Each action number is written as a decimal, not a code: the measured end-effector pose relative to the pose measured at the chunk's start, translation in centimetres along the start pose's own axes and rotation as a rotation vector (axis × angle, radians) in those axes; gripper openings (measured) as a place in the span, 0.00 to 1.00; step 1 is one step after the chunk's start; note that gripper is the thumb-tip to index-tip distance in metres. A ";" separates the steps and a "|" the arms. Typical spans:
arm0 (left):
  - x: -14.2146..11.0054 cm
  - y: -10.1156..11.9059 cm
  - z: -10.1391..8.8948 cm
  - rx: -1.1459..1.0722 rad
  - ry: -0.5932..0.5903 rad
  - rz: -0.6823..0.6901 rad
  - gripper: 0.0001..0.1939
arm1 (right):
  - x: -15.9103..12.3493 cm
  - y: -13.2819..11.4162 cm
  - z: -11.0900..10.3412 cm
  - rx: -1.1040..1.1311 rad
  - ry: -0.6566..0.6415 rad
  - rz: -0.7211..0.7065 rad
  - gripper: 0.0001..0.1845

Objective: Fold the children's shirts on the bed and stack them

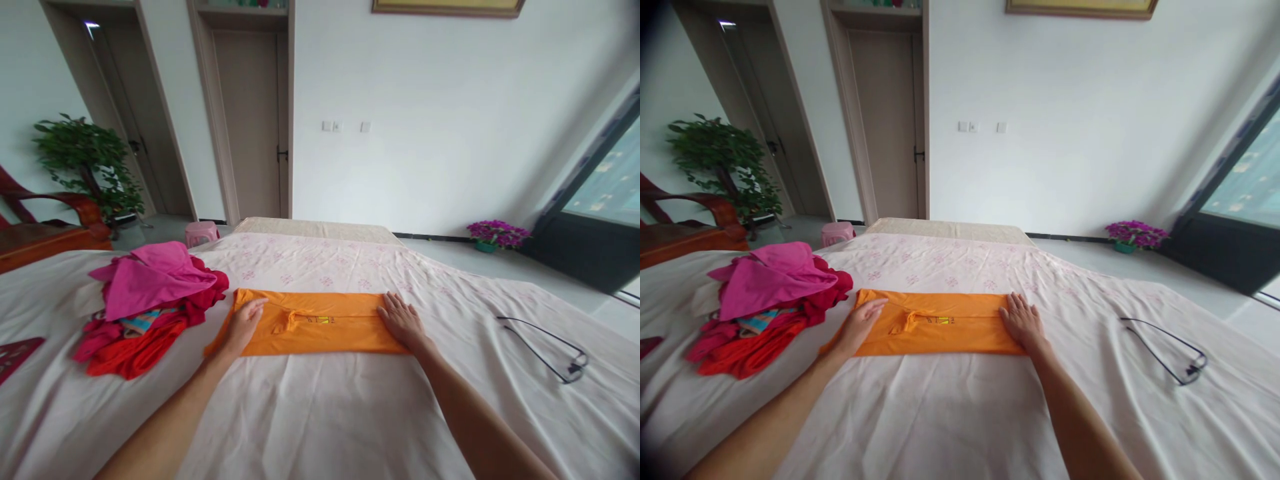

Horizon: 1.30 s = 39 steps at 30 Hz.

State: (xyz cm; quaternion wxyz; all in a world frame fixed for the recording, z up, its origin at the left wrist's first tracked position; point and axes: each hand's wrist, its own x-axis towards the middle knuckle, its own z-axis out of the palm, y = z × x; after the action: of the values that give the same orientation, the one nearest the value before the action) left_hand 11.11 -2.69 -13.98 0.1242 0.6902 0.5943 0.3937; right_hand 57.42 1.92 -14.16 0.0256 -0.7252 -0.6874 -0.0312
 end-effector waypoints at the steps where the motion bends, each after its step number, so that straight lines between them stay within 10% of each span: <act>1: 0.7 -0.8 -0.9 0.019 0.034 -0.029 0.23 | 0.0 0.1 0.1 -0.001 0.011 -0.003 0.35; 7: 5.3 -5.7 -5.0 0.146 0.073 -0.159 0.20 | 0.0 0.2 0.3 -0.029 0.043 -0.024 0.35; 19: 8.8 -9.1 -2.7 0.131 0.002 -0.230 0.18 | 0.3 0.8 1.3 -0.066 0.065 -0.023 0.35; 30: 8.1 -5.9 -4.9 0.269 -0.055 -0.062 0.17 | 0.1 0.6 0.7 -0.031 0.061 -0.043 0.34; 39: 2.8 -1.3 1.1 0.341 -0.198 0.122 0.31 | -0.3 0.5 0.0 -0.042 0.030 -0.039 0.33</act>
State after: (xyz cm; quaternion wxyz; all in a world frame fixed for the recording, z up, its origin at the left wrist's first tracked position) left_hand 10.88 0.55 -14.48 0.0391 0.7713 0.5944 0.2243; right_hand 57.88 1.63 -14.13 0.0200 -0.7114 -0.7002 -0.0571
